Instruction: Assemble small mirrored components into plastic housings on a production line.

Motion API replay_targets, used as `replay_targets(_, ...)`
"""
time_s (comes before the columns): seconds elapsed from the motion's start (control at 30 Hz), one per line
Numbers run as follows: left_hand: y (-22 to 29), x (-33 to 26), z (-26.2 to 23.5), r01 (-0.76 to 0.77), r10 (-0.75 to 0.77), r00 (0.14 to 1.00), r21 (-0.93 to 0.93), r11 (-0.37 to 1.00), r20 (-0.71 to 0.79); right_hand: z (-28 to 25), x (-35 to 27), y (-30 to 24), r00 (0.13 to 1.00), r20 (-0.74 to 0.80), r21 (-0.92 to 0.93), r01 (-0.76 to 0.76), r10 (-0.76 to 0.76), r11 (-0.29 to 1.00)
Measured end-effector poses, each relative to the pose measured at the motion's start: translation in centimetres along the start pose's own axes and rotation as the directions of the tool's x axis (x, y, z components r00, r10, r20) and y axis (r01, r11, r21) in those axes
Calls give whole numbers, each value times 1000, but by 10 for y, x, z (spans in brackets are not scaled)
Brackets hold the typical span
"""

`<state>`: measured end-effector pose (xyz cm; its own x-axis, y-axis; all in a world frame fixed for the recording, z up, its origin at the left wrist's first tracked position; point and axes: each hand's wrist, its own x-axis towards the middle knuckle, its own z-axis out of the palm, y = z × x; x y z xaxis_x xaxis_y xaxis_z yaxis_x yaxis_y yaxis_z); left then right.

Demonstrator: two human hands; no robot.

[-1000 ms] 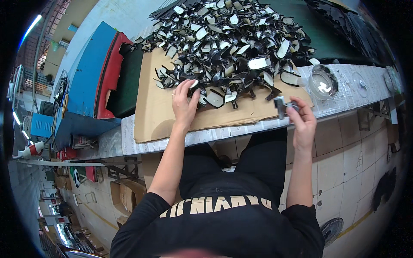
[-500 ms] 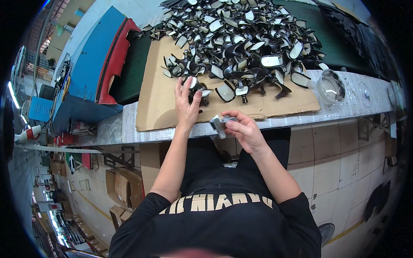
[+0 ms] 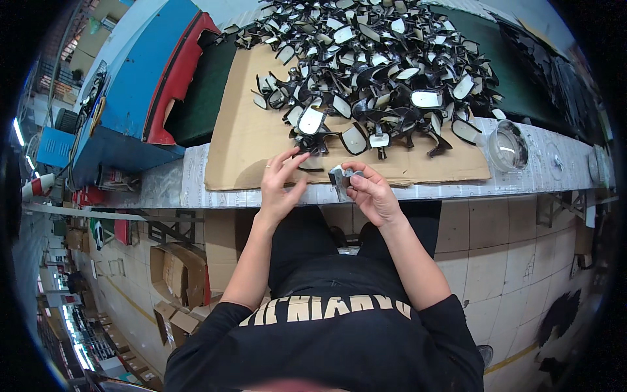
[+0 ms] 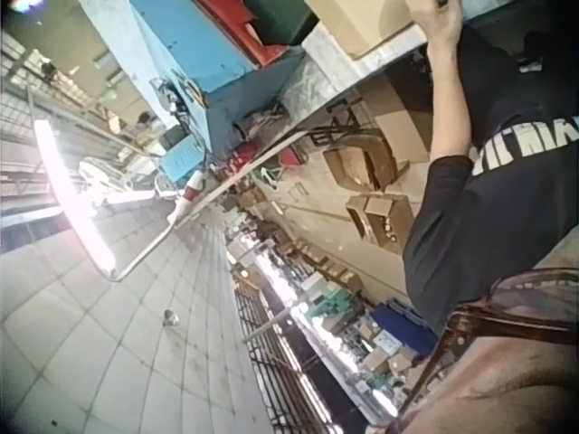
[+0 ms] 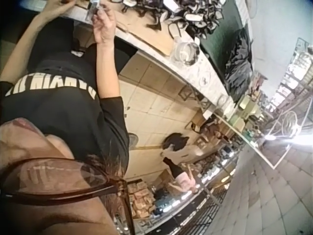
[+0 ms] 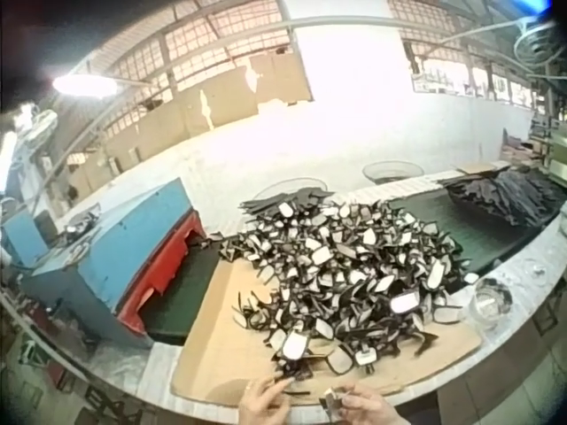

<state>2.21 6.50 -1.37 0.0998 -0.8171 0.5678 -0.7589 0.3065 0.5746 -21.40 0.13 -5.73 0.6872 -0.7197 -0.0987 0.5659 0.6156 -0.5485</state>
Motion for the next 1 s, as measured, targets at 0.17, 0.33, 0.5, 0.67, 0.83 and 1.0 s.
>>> replay_targets(0.17, -2, 12, 9, 77, -89, 990, 114, 991, 106, -6, 0, 4, 1000, 3, -8, 18, -18, 1000)
replay_targets(0.33, -22, 12, 27, 66, -54, 985, 66, 996, -164, -5, -3, 5, 1000, 10, 13, 18, -19, 1000)
replay_targets(0.5, -6, -4, 9, 491, -626, 775, -708, 507, 90, 0, -9, -1, 999, -32, -18, 0, -1, 1000)
replay_targets(0.67, 20, -33, -13, 484, -620, 712, -870, 93, 330, 55, -28, -27, 982, -66, -345, 146, -179, 927)
replay_targets(0.83, 44, -47, -26, 520, -589, 686, -854, -14, 427, 96, -39, -30, 855, 155, -838, 379, -496, 392)
replay_targets(1.0, 52, -53, -31, 512, -562, 692, -857, -60, 453, 106, -40, -22, 733, 368, -886, 463, -572, 23)
